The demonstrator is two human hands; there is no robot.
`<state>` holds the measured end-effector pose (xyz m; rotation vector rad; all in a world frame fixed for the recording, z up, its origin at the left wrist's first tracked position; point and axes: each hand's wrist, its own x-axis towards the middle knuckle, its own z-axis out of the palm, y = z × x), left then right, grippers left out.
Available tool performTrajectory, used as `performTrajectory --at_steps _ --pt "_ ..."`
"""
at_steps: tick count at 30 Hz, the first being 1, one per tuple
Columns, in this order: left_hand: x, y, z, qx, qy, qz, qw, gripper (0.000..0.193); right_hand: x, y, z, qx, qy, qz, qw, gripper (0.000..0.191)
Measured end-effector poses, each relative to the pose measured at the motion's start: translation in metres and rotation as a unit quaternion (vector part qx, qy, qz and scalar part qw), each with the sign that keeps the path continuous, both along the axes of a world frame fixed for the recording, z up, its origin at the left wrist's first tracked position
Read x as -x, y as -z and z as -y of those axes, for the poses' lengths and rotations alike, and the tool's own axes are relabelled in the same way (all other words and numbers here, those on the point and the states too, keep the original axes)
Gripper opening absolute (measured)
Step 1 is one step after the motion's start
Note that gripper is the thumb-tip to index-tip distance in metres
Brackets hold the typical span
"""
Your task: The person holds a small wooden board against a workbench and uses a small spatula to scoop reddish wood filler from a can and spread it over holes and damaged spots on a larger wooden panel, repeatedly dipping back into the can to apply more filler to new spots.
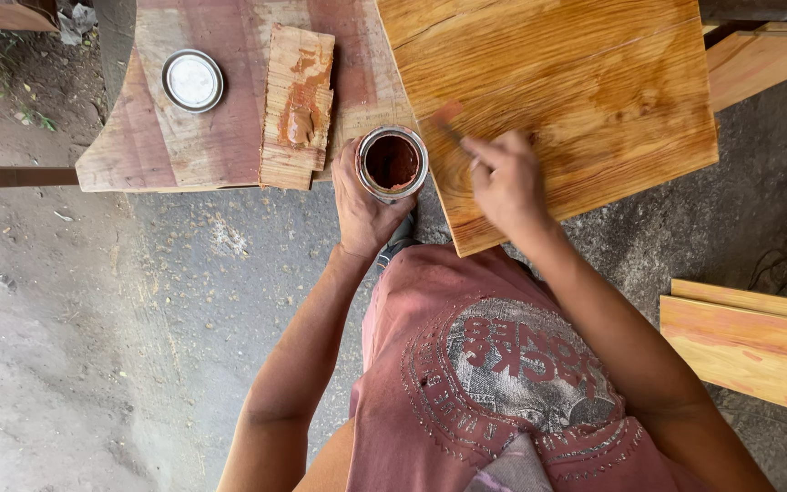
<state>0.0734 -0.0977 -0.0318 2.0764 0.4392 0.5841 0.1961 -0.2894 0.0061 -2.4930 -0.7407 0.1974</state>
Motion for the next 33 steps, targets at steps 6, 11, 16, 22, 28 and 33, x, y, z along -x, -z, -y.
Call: performTrajectory --at_steps 6,11,16,22,28,33 --pt "0.000 -0.004 0.001 -0.022 0.000 0.010 1.000 0.095 -0.005 0.004 0.007 -0.042 -0.067 0.009 0.997 0.032" --pt "0.002 -0.003 0.001 -0.011 0.006 -0.002 1.000 0.098 -0.001 0.006 0.020 -0.014 -0.008 0.038 0.999 0.033" --pt "0.005 0.003 -0.001 -0.017 0.011 0.002 1.000 0.103 -0.013 0.000 0.040 -0.025 0.030 -0.117 0.992 0.031" --pt "0.005 0.008 -0.001 -0.032 0.010 0.010 0.999 0.106 -0.041 -0.004 0.043 0.013 0.142 0.028 0.989 0.032" --pt "0.005 0.003 -0.002 -0.032 0.010 -0.004 0.999 0.104 -0.017 -0.001 0.027 -0.017 -0.007 0.024 1.000 0.033" --pt "0.004 0.004 0.001 -0.024 0.009 -0.012 1.000 0.103 -0.044 -0.012 0.045 0.007 0.126 0.016 0.992 0.032"
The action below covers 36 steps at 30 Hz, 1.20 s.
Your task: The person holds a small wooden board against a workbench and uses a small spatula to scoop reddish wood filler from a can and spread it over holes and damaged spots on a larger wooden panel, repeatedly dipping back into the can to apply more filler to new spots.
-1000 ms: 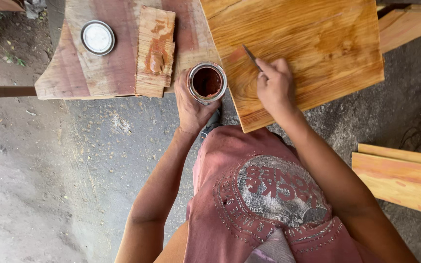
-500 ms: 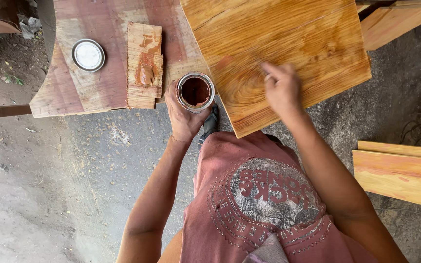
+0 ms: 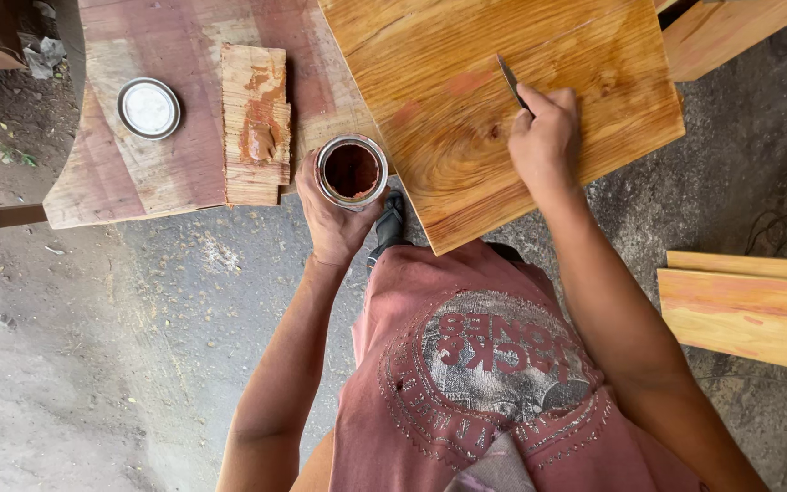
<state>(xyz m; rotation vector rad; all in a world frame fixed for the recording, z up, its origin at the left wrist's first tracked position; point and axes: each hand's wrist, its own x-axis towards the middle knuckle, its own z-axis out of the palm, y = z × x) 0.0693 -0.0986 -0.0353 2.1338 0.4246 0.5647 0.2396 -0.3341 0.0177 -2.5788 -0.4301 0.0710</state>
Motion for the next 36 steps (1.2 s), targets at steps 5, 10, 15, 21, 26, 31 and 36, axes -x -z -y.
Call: performTrajectory --at_steps 5,10,15,21,26,31,36 --pt "0.003 0.005 0.000 -0.002 -0.008 0.003 1.000 0.108 0.014 0.006 -0.001 0.013 -0.108 -0.016 0.994 0.033" --pt "0.004 0.007 0.000 -0.014 -0.001 0.009 1.000 0.107 0.001 -0.001 0.014 0.026 -0.037 0.099 0.994 0.034" --pt "0.004 0.004 -0.001 -0.012 -0.003 0.006 1.000 0.108 0.014 0.003 0.008 0.027 -0.107 -0.044 0.993 0.035" --pt "0.004 -0.001 0.000 -0.013 0.003 0.009 1.000 0.104 -0.006 0.002 0.045 -0.001 -0.025 0.012 1.000 0.032" --pt "0.003 -0.007 -0.001 0.010 0.009 0.015 1.000 0.105 -0.021 -0.002 0.072 -0.006 -0.046 0.068 0.997 0.031" --pt "0.001 -0.011 0.002 -0.016 -0.006 0.020 1.000 0.108 -0.024 -0.013 0.080 0.027 -0.075 0.100 0.992 0.031" --pt "-0.015 0.002 -0.001 0.009 -0.001 0.019 1.000 0.104 -0.047 -0.023 0.082 0.049 -0.127 0.093 0.986 0.037"
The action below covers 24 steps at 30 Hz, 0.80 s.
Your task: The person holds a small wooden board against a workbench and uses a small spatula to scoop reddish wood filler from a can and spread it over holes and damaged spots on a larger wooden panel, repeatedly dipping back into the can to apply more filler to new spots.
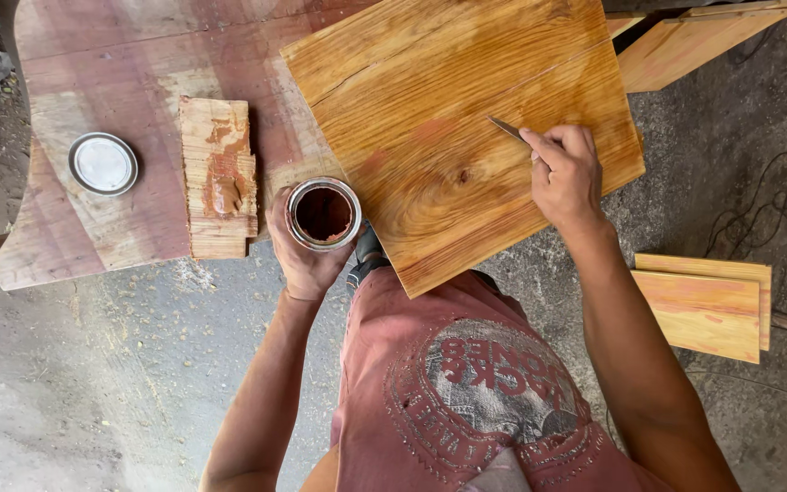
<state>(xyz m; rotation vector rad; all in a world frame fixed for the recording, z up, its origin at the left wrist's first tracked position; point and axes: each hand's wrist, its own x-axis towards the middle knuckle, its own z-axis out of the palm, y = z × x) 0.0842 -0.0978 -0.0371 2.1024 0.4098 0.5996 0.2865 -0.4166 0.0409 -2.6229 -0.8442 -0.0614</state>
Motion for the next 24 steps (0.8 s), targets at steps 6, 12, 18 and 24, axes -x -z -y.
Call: performTrajectory --at_steps 6,12,18,24 --pt "-0.009 0.017 -0.002 -0.061 -0.016 0.047 0.997 0.105 -0.034 0.022 -0.004 0.004 -0.092 -0.003 0.996 0.029" --pt "-0.008 0.021 -0.001 -0.047 -0.022 0.047 0.998 0.104 -0.055 0.033 0.027 0.060 -0.011 0.052 0.997 0.028" --pt "-0.009 0.020 -0.001 -0.061 -0.020 0.051 0.997 0.104 0.024 0.030 -0.047 -0.003 -0.016 0.034 0.999 0.046" --pt "-0.006 0.024 -0.002 -0.067 -0.012 0.045 0.997 0.108 0.025 0.019 -0.048 -0.023 0.060 -0.074 0.995 0.047"
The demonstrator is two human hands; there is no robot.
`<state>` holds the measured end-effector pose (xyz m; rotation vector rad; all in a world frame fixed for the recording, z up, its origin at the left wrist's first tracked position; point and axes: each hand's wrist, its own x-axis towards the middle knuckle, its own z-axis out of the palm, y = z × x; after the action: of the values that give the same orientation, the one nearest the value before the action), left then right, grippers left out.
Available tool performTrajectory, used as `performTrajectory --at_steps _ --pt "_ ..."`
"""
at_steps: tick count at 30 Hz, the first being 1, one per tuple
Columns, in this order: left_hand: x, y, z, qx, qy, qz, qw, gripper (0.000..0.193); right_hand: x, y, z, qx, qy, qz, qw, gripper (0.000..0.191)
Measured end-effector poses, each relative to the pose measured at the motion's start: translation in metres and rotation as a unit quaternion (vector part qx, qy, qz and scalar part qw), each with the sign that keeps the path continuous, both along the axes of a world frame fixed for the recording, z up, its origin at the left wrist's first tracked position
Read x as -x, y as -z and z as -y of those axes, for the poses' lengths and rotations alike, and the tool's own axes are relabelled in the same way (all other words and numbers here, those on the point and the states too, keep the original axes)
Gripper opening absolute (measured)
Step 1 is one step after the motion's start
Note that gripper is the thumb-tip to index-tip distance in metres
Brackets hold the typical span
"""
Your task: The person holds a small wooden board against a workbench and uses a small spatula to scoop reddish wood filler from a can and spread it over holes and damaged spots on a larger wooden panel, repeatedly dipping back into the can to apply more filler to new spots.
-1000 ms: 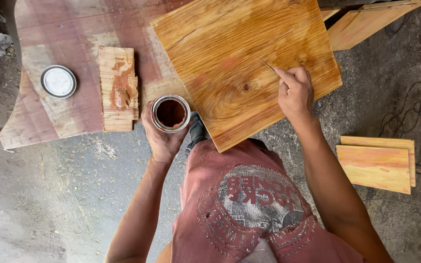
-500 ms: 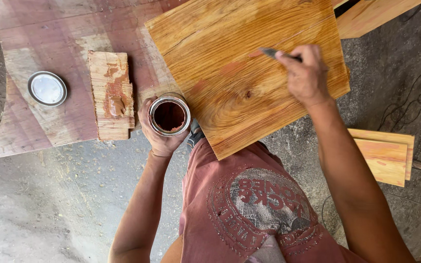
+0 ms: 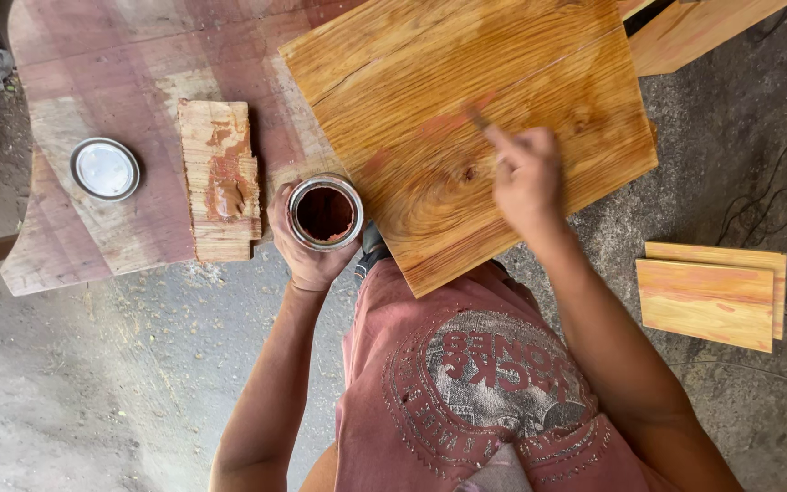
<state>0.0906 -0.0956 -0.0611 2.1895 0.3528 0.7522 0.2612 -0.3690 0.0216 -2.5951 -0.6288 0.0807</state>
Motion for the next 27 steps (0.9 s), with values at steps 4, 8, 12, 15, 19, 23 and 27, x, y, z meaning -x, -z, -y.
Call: performTrajectory --at_steps 4,8,12,15,19,23,27 --pt "0.002 0.001 0.000 0.015 0.005 0.002 1.000 0.109 0.000 0.007 0.000 0.004 0.090 -0.023 0.996 0.041" --pt "0.002 -0.001 -0.001 0.003 0.005 -0.003 1.000 0.109 0.009 0.010 -0.010 0.008 -0.013 -0.003 1.000 0.039" --pt "-0.001 -0.003 -0.001 0.004 0.003 -0.010 1.000 0.106 0.002 0.007 -0.007 0.000 0.119 -0.050 0.992 0.034" --pt "-0.002 -0.005 0.001 -0.002 -0.007 -0.012 1.000 0.106 -0.001 0.010 -0.009 -0.007 0.115 -0.048 0.992 0.031" --pt "-0.004 -0.008 0.002 -0.013 -0.020 -0.017 1.000 0.106 0.001 0.008 -0.018 0.013 0.008 -0.019 1.000 0.037" --pt "-0.004 -0.010 0.001 -0.009 -0.010 -0.015 1.000 0.106 -0.009 -0.001 -0.010 -0.001 0.076 -0.018 0.997 0.036" --pt "-0.004 -0.010 0.000 0.016 -0.003 -0.017 1.000 0.106 0.005 0.002 -0.009 0.023 0.075 -0.068 0.995 0.047"
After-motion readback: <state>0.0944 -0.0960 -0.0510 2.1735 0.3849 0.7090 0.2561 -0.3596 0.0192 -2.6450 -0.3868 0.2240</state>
